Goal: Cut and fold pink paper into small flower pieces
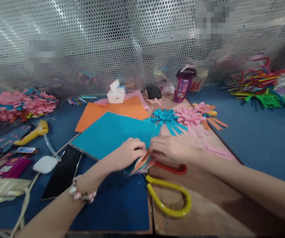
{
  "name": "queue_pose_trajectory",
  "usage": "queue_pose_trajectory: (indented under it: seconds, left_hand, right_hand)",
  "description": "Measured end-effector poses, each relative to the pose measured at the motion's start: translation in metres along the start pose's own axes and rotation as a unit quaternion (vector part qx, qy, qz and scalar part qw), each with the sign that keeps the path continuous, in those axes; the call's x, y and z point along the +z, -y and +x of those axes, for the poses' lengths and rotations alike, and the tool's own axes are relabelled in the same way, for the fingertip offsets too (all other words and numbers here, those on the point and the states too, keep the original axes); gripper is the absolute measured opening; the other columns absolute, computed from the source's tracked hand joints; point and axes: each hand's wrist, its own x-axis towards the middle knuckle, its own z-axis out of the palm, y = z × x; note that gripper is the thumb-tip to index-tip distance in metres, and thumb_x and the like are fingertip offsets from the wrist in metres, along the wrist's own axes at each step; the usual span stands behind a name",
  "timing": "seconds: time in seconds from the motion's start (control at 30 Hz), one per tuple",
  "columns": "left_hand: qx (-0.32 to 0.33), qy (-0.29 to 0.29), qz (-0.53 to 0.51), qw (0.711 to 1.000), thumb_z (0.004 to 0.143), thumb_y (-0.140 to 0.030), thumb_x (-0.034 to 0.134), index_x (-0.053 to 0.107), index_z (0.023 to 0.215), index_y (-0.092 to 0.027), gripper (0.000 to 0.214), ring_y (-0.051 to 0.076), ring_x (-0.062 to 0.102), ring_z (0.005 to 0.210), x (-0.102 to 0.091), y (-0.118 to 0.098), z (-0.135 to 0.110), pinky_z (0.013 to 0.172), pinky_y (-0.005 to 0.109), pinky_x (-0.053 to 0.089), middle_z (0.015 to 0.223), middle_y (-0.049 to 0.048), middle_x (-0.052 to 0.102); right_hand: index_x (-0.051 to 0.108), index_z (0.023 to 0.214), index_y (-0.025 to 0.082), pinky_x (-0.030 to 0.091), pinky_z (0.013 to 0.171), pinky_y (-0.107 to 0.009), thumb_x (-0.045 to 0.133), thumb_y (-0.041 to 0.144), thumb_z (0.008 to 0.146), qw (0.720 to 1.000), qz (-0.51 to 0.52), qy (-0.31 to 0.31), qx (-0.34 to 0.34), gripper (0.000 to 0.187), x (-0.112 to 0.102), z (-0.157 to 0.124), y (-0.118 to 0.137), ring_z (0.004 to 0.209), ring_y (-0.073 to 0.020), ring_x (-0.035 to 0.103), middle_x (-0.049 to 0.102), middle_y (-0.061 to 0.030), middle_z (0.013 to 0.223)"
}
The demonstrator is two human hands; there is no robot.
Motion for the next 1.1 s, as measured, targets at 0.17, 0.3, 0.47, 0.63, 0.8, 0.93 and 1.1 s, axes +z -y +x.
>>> queue_pose_trajectory:
  seconds: [0.17, 0.3, 0.47, 0.63, 0.8, 0.93, 1.1]
  left_hand:
    - [-0.036, -0.050, 0.011, 0.998, 0.088, -0.028, 0.043, 0.056, 0.075, -0.019, 0.020, 0.019, 0.054, 0.087, 0.001, -0.012, -0.004, 0.083, 0.033, 0.042, 0.086, 0.0032, 0.063]
    - [-0.055, -0.093, 0.023, 0.994, 0.088, -0.030, 0.043, 0.055, 0.086, -0.019, 0.017, 0.018, 0.057, 0.081, -0.002, -0.025, -0.013, 0.073, 0.031, 0.044, 0.087, 0.0036, 0.064]
    - [-0.031, -0.112, 0.012, 0.993, 0.092, -0.032, 0.041, 0.055, 0.121, -0.021, 0.034, 0.023, 0.056, 0.114, -0.009, -0.029, -0.018, 0.095, 0.037, 0.044, 0.127, 0.0085, 0.060]
    - [0.012, -0.134, -0.015, 0.991, 0.094, -0.033, 0.037, 0.050, 0.134, -0.022, 0.043, 0.020, 0.049, 0.127, -0.017, -0.036, -0.019, 0.107, 0.034, 0.037, 0.139, 0.0041, 0.053]
    - [-0.013, -0.119, 0.008, 0.993, 0.093, -0.037, 0.039, 0.051, 0.135, -0.021, 0.046, 0.020, 0.065, 0.097, -0.024, -0.052, -0.029, 0.086, 0.032, 0.049, 0.120, 0.0062, 0.067]
    - [-0.022, -0.093, 0.026, 0.995, 0.094, -0.035, 0.036, 0.053, 0.132, -0.023, 0.043, 0.016, 0.063, 0.069, -0.027, -0.060, -0.032, 0.070, 0.029, 0.049, 0.101, 0.0049, 0.072]
    - [0.023, -0.141, -0.042, 0.989, 0.092, -0.035, 0.041, 0.051, 0.133, -0.021, 0.043, 0.021, 0.062, 0.104, -0.020, -0.061, -0.037, 0.091, 0.033, 0.048, 0.123, 0.0071, 0.064]
  right_hand:
    - [0.063, 0.089, 0.015, 0.045, 0.072, -0.028, 0.039, 0.021, 0.099, 0.997, -0.056, 0.006, -0.052, 0.026, -0.007, 0.003, 0.001, 0.086, -0.0173, 0.053, 0.061, -0.0077, 0.090]
    - [0.062, 0.092, 0.015, 0.046, 0.073, -0.029, 0.033, 0.016, 0.099, 0.990, -0.119, 0.002, -0.071, 0.030, -0.014, 0.000, 0.005, 0.090, -0.0175, 0.053, 0.062, -0.0090, 0.097]
    - [0.062, 0.099, 0.015, 0.048, 0.076, -0.033, 0.040, 0.015, 0.097, 0.979, -0.179, -0.070, -0.071, 0.022, -0.025, -0.002, 0.009, 0.101, -0.0209, 0.055, 0.066, -0.0098, 0.106]
    - [0.062, 0.095, 0.013, 0.045, 0.089, -0.039, 0.039, 0.014, 0.097, 0.973, -0.205, -0.076, -0.076, 0.023, -0.040, 0.007, 0.014, 0.105, -0.0223, 0.056, 0.067, -0.0130, 0.104]
    - [0.059, 0.089, 0.014, 0.045, 0.083, -0.035, 0.034, 0.011, 0.097, 0.975, -0.205, -0.053, -0.071, 0.027, -0.056, 0.017, 0.015, 0.085, -0.0191, 0.059, 0.067, -0.0087, 0.085]
    - [0.059, 0.088, 0.014, 0.042, 0.080, -0.036, 0.030, 0.009, 0.098, 0.969, -0.230, -0.064, -0.063, 0.031, -0.068, 0.021, 0.018, 0.079, -0.0181, 0.059, 0.066, -0.0075, 0.079]
    - [0.059, 0.095, 0.013, 0.043, 0.072, -0.032, 0.028, 0.007, 0.097, 0.971, -0.217, -0.090, -0.051, 0.031, -0.076, 0.019, 0.020, 0.079, -0.0177, 0.057, 0.065, -0.0083, 0.082]
